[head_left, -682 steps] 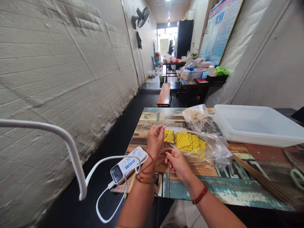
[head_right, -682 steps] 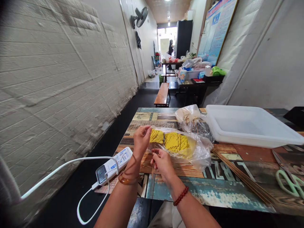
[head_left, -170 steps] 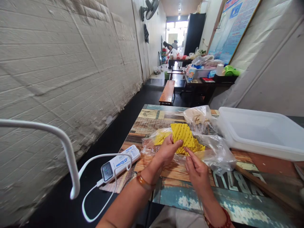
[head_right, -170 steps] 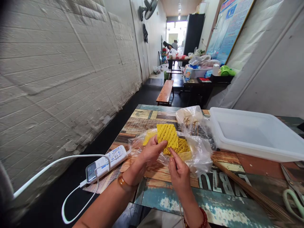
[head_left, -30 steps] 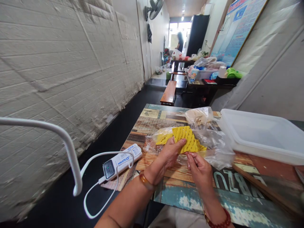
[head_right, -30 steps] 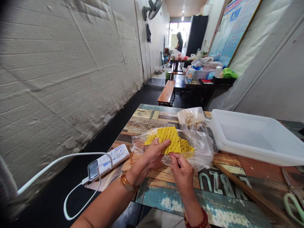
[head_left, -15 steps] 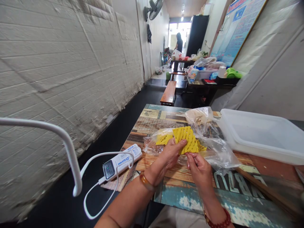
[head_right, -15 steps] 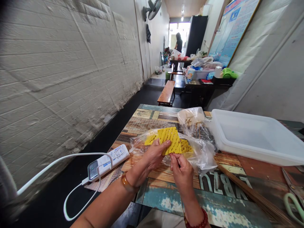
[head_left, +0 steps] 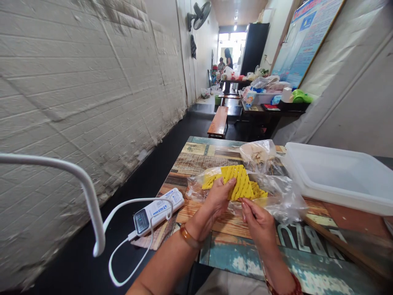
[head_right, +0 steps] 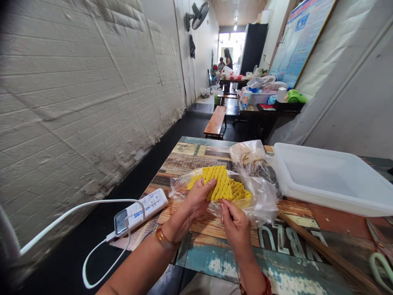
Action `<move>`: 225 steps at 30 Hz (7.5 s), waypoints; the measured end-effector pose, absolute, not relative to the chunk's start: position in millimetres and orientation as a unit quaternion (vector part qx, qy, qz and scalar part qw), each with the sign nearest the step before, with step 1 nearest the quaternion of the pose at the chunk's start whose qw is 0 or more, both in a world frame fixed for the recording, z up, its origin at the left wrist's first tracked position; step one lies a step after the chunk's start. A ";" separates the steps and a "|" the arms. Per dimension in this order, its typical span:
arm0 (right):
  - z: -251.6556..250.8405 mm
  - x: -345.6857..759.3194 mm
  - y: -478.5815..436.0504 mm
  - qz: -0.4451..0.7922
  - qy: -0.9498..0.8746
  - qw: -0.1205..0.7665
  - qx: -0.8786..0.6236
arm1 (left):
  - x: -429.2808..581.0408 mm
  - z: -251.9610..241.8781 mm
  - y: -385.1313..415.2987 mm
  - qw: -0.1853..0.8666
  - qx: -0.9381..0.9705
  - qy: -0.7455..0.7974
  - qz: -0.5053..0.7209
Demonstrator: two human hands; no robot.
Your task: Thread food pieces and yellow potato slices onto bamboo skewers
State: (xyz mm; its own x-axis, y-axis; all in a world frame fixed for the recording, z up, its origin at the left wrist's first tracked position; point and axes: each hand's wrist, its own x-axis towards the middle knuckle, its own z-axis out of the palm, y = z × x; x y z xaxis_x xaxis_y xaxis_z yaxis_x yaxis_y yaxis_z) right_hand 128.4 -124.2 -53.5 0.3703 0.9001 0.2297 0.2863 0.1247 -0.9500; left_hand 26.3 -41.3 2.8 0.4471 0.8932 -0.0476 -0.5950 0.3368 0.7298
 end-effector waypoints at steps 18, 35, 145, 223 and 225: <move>-56.4 129.8 -123.4 0.283 -0.500 0.568 -0.589 | 26.3 3.9 -41.9 0.784 0.327 0.225 0.478; -52.9 127.3 -119.0 0.321 -0.458 0.574 -0.599 | 28.5 2.5 -47.1 0.788 0.364 0.205 0.452; -56.9 123.6 -120.4 0.309 -0.486 0.563 -0.592 | 31.9 3.7 -47.5 0.773 0.299 0.236 0.508; -53.1 114.4 -123.7 0.297 -0.479 0.565 -0.603 | 25.1 4.6 -41.4 0.768 0.309 0.251 0.502; -52.3 114.4 -124.4 0.292 -0.480 0.569 -0.601 | 22.8 5.2 -38.5 0.764 0.308 0.260 0.504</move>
